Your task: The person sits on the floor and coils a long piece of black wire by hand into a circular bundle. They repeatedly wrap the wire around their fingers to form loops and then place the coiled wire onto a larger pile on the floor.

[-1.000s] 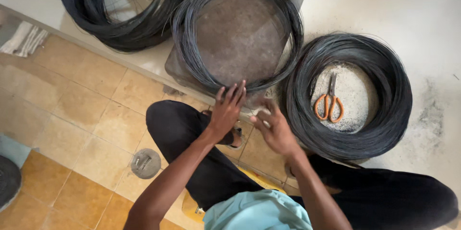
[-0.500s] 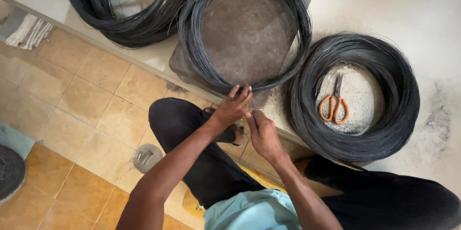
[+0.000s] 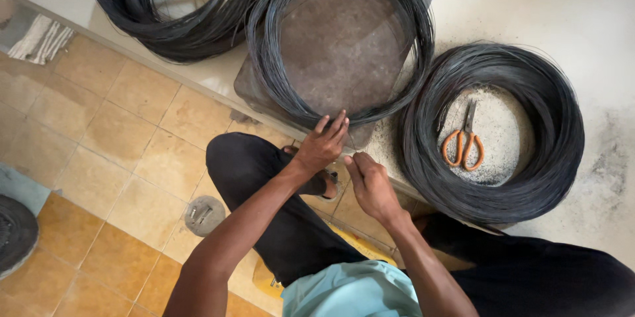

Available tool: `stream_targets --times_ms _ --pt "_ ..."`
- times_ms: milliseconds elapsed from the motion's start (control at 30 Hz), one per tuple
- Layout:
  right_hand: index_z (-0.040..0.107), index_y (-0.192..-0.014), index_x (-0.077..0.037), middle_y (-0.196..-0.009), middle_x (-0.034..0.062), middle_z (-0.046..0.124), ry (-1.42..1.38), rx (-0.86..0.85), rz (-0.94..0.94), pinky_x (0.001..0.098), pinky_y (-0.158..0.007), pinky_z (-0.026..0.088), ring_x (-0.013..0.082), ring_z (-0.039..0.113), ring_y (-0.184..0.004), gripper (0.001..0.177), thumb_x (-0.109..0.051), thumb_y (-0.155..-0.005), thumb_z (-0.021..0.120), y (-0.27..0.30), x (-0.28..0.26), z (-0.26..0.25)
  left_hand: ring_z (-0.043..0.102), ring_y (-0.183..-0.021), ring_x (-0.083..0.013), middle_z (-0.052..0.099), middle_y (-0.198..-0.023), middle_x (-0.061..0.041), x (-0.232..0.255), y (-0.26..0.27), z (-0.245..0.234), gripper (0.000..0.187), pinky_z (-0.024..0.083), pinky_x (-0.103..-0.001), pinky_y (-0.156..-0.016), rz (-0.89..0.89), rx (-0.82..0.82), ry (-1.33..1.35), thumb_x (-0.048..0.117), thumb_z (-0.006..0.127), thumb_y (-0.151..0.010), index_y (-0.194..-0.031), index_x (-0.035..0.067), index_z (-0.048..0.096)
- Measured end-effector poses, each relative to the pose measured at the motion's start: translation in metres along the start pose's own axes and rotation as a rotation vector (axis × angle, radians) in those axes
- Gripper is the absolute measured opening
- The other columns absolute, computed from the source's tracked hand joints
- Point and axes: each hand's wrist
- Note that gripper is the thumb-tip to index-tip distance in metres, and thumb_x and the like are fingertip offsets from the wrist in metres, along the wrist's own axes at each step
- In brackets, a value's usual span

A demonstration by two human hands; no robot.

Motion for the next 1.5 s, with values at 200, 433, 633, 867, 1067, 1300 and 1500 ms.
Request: stream_targets --times_ms 200,433,633,867,1067,1300,1500 --pt "0.053 -0.077 -0.003 -0.071 0.0183 0.052 0.039 -0.023 -0.018 0.0416 -0.062 0.049 0.0453 0.061 -0.077 0.035 -0.025 -0.104 0.049 0.003 0.0 0.003 0.052 -0.13 -0.0261 0.066 -0.117 -0.01 0.003 0.001 0.001 0.025 0.032 -0.047 -0.108 0.002 -0.015 -0.012 0.014 0.06 -0.088 -0.109 0.006 0.071" --pt "0.057 -0.082 -0.004 -0.077 0.015 0.059 0.09 -0.034 -0.037 0.0396 -0.066 0.052 0.0403 0.065 -0.083 0.034 -0.029 -0.104 0.05 -0.003 -0.003 -0.001 0.053 -0.128 -0.0258 0.066 -0.114 -0.011 0.001 0.0 -0.006 0.026 0.033 -0.046 -0.106 -0.047 0.0 0.02 0.01 0.06 -0.09 -0.114 0.004 0.068" --pt "0.067 -0.088 0.0 -0.097 0.0188 0.068 0.298 -0.053 -0.234 0.0441 -0.079 0.055 0.0398 0.066 -0.099 0.02 -0.016 -0.098 0.059 -0.02 -0.059 -0.046 0.051 -0.129 -0.0231 0.065 -0.111 -0.009 0.003 0.0 -0.003 0.029 0.029 -0.047 -0.108 -0.113 -0.043 0.09 0.011 0.064 -0.086 -0.114 0.005 0.068" --pt "0.064 -0.099 -0.013 -0.075 0.014 0.071 1.005 -0.408 0.246 0.0523 -0.067 0.057 0.0402 0.072 -0.078 0.02 -0.023 -0.093 0.047 -0.029 -0.098 -0.09 0.049 -0.13 -0.0203 0.064 -0.113 -0.006 0.009 0.008 0.018 0.025 0.03 -0.048 -0.108 -0.217 -0.039 0.28 0.011 0.057 -0.091 -0.113 0.008 0.066" --pt "0.068 -0.096 -0.007 -0.086 0.0204 0.07 0.955 -0.35 -0.189 0.0517 -0.07 0.057 0.0436 0.07 -0.087 0.023 -0.022 -0.097 0.052 -0.103 -0.113 -0.087 0.051 -0.126 -0.0202 0.064 -0.109 -0.005 0.006 0.002 0.013 0.022 0.029 -0.049 -0.108 -0.278 -0.016 0.33 0.013 0.058 -0.09 -0.109 0.009 0.068" --pt "0.074 -0.107 -0.022 -0.135 0.0155 0.05 1.201 -0.131 -0.616 0.0752 -0.098 0.037 0.0404 0.043 -0.124 0.026 -0.011 -0.083 0.071 -0.216 -0.043 -0.035 0.047 -0.131 -0.0216 0.064 -0.119 -0.003 0.014 0.003 0.007 0.027 0.031 -0.049 -0.105 -0.312 -0.098 0.267 0.011 0.069 -0.086 -0.113 0.005 0.07" --pt "0.075 -0.091 -0.021 -0.109 0.0043 0.06 1.352 0.18 -0.787 0.0489 -0.094 0.037 0.0265 0.051 -0.107 0.012 -0.018 -0.089 0.063 -0.223 0.001 -0.003 0.043 -0.133 -0.0231 0.058 -0.127 -0.006 0.024 0.008 0.026 0.023 0.028 -0.047 -0.11 -0.396 -0.089 0.317 0.01 0.063 -0.095 -0.117 0.005 0.065"
Point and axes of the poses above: each hand's wrist, its own y-axis away from the middle knuckle, its own z-axis out of the palm, x = y × z
